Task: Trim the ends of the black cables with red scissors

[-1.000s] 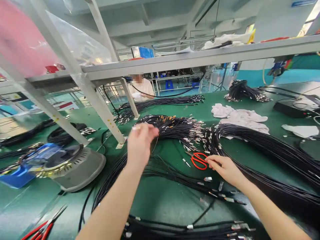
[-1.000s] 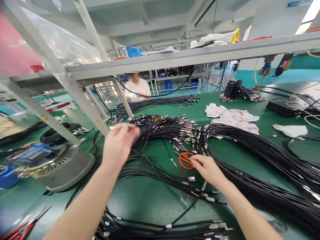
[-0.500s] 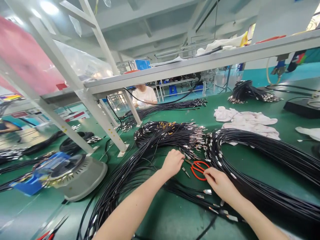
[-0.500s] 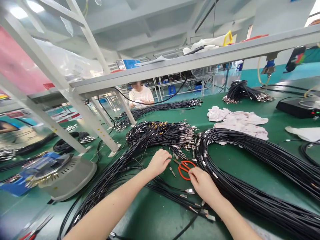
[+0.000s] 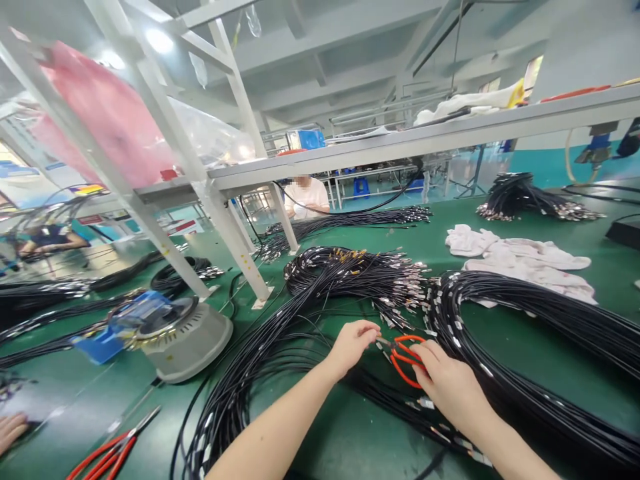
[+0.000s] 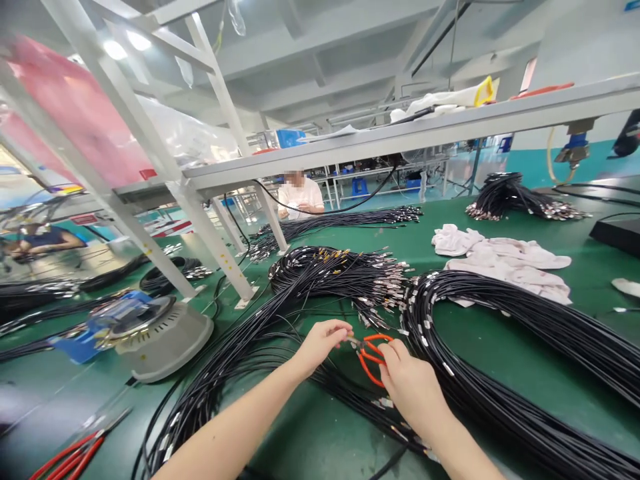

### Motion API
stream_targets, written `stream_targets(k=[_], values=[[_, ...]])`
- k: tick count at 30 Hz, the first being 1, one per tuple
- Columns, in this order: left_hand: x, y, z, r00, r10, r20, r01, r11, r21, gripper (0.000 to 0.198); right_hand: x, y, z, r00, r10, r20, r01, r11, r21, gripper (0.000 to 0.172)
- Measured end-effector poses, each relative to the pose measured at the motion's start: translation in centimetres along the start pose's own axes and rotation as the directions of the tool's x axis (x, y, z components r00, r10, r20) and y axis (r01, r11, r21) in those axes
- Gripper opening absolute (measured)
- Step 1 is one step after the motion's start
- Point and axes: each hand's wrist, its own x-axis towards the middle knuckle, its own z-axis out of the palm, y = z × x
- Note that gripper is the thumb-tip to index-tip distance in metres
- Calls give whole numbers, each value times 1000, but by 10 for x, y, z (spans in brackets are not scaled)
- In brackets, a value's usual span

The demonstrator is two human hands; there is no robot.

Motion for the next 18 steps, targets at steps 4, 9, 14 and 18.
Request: stream_targets(k=[4,9,14,18], values=[[-16,15,-14,997,-49,57,56,991,-121,31,-2,-7,-6,989,-110,-96,108,994,-29,25],[-24,19,-23,993,-83,79,93,986,-139,21,-3,-14,-10,980,-159,-116,151,985,-81,27],[-24,22,-25,989,-106,98,119,984,-129,22,-4,-16,-13,981,-183,-72,177,981,-79,27],[-24,24,-27,985,-110,135,127,985,-119,11,-5,-17,-13,981,-182,-72,178,982,-63,28]])
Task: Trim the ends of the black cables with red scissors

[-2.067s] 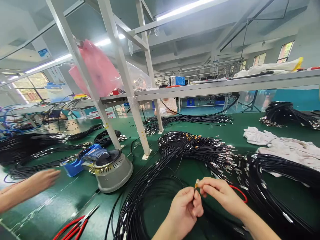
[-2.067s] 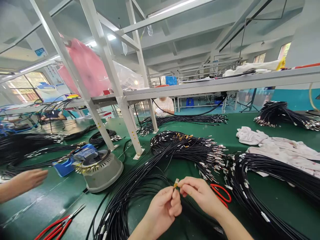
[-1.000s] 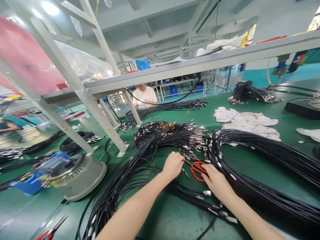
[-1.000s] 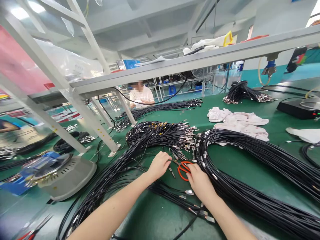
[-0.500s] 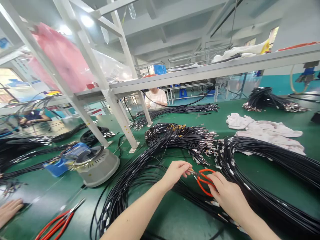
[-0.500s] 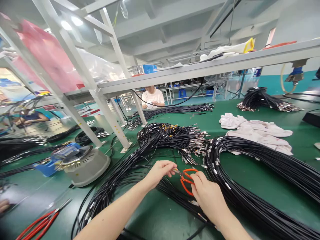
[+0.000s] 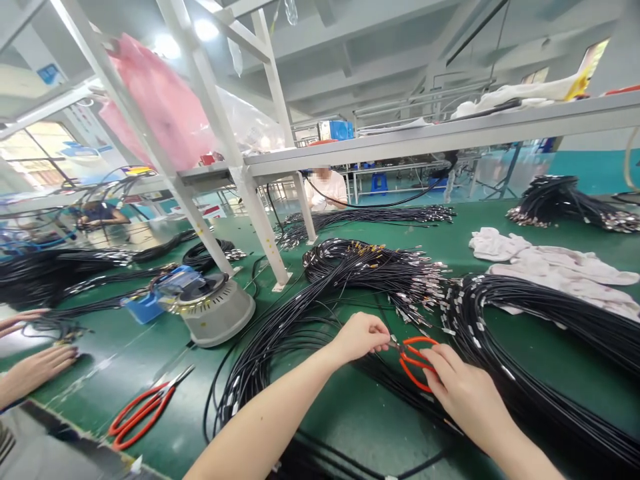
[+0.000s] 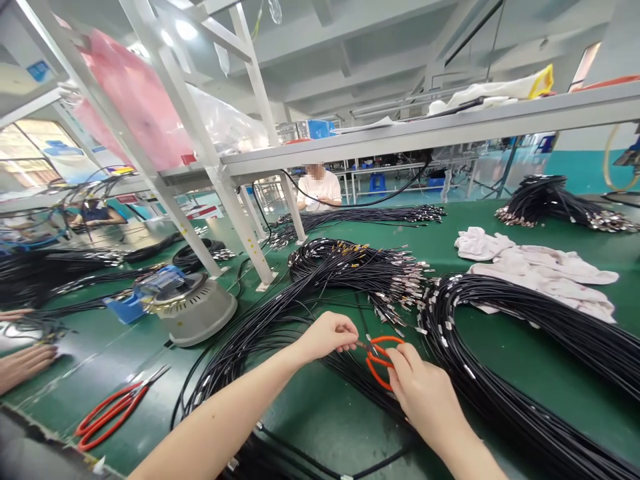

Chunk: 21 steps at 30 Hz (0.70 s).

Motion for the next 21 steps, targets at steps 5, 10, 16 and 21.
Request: stream_targets(k=[5,10,16,21], values=[[-3,7,4,994,37,-106,-43,998,-52,3,1,3,1,996,74,56,-73,997,-8,26],[-7,11,2,981,-64,-183,8,958,-288,18,1,21,20,973,204,106,-201,979,-45,24],[-30,5,-21,964,-202,-174,68,817,-572,34,-6,46,44,942,255,218,-271,961,48,17],[-65,8,-35,952,-191,-239,-9,764,-646,26,34,16,-1,959,207,193,-281,780,559,23]])
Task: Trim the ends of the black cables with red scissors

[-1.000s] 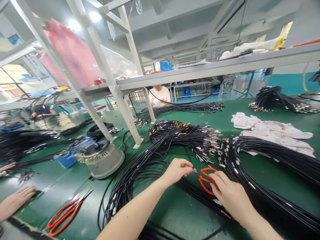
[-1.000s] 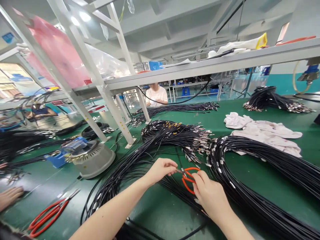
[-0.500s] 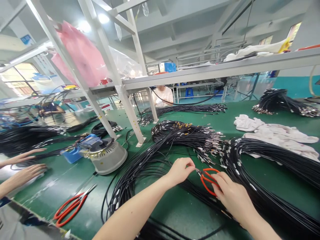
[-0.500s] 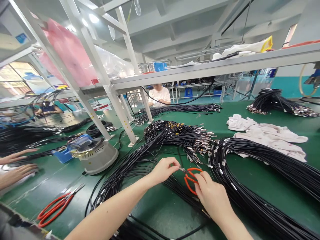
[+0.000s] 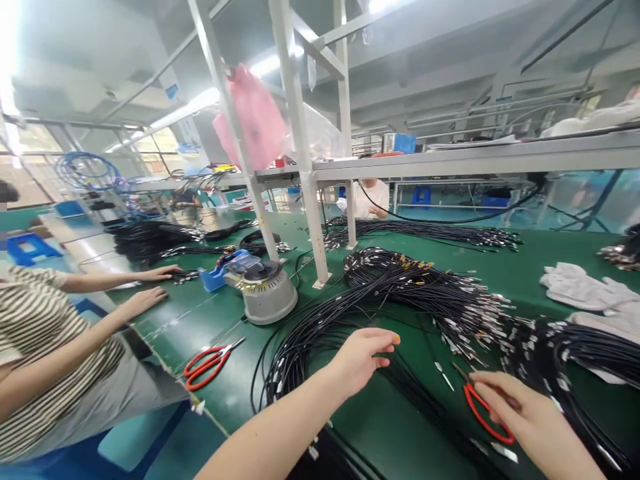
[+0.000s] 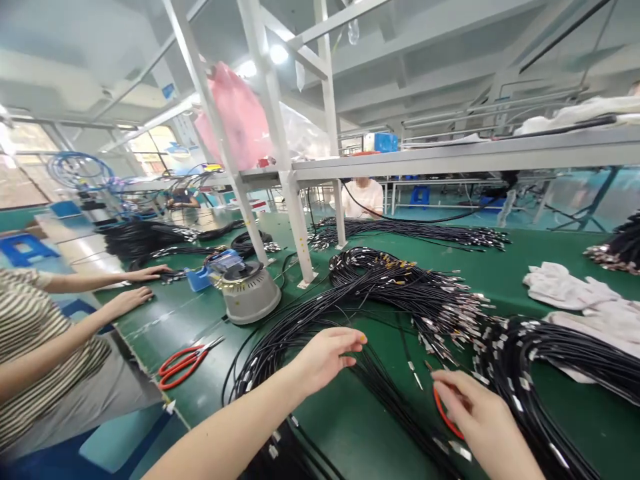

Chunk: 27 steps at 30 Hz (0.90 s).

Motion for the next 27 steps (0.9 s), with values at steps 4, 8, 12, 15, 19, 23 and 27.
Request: stream_targets(k=[4,8,12,15,19,23,27], values=[[-26,12,-11,997,82,-13,-82,997,6,19,32,-89,7,984,-150,93,126,965,230,21],[-46,19,-32,966,242,-88,-242,970,12,12,51,-148,42,945,-308,111,273,928,253,17],[-61,21,-57,930,298,-213,-305,952,1,6,55,-175,78,908,-414,66,389,890,236,17],[-71,22,-72,904,318,-286,-324,946,28,5,56,-189,97,877,-480,38,468,868,168,17],[-81,19,-87,856,386,-345,-348,922,170,4,57,-202,116,868,-486,98,481,874,69,15],[-86,13,-98,818,476,-323,-396,873,283,5,57,-209,124,882,-443,159,445,895,26,13],[-91,15,-99,828,478,-295,-396,869,297,6,56,-217,119,900,-386,203,383,922,57,13]])
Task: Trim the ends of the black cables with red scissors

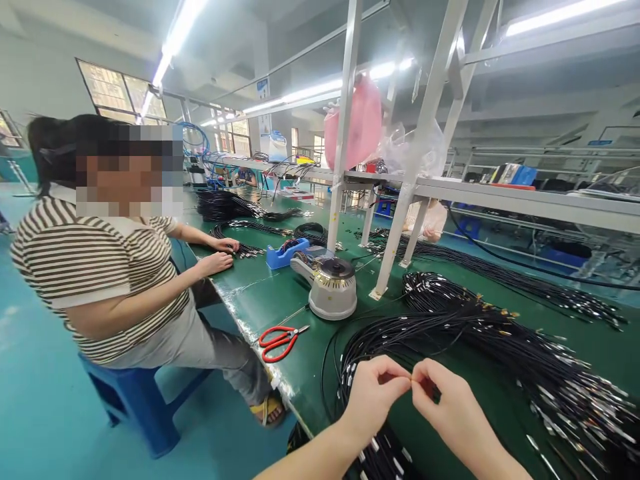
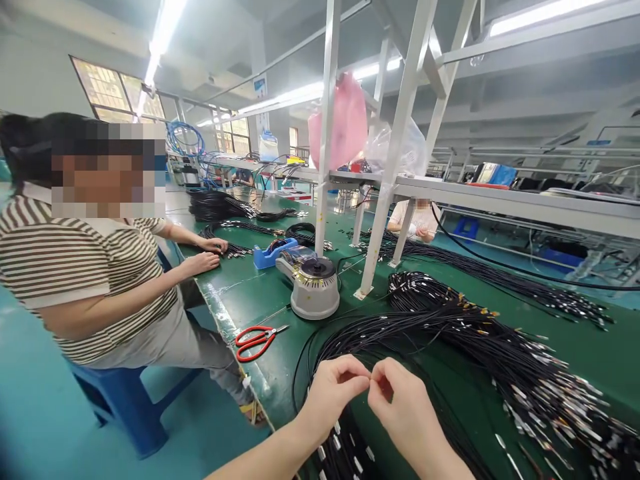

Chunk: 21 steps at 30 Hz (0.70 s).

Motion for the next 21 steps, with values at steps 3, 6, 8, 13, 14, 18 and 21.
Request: stream_targets(k=[3,6,8,13,14,18,21], values=[[-5,7,1,997,78,-4,-77,988,137,7,0,-8,-5,999,45,25,-46,998,48,14],[-7,10,3,967,252,33,-248,912,325,11,2,-14,-9,997,72,17,-73,994,87,15],[-1,9,6,950,304,70,-307,874,376,12,7,-12,-14,997,81,1,-80,992,102,14],[46,-12,15,971,238,4,-214,865,453,13,53,17,-40,975,173,-142,-123,945,304,11],[56,-19,16,976,218,26,-203,846,492,15,69,27,-44,965,203,-169,-134,927,352,9],[81,-55,18,966,170,197,-252,798,547,14,144,65,-38,938,275,-213,-157,882,445,10],[89,-80,18,937,101,336,-295,746,597,13,200,93,-8,929,312,-201,-175,846,503,11]])
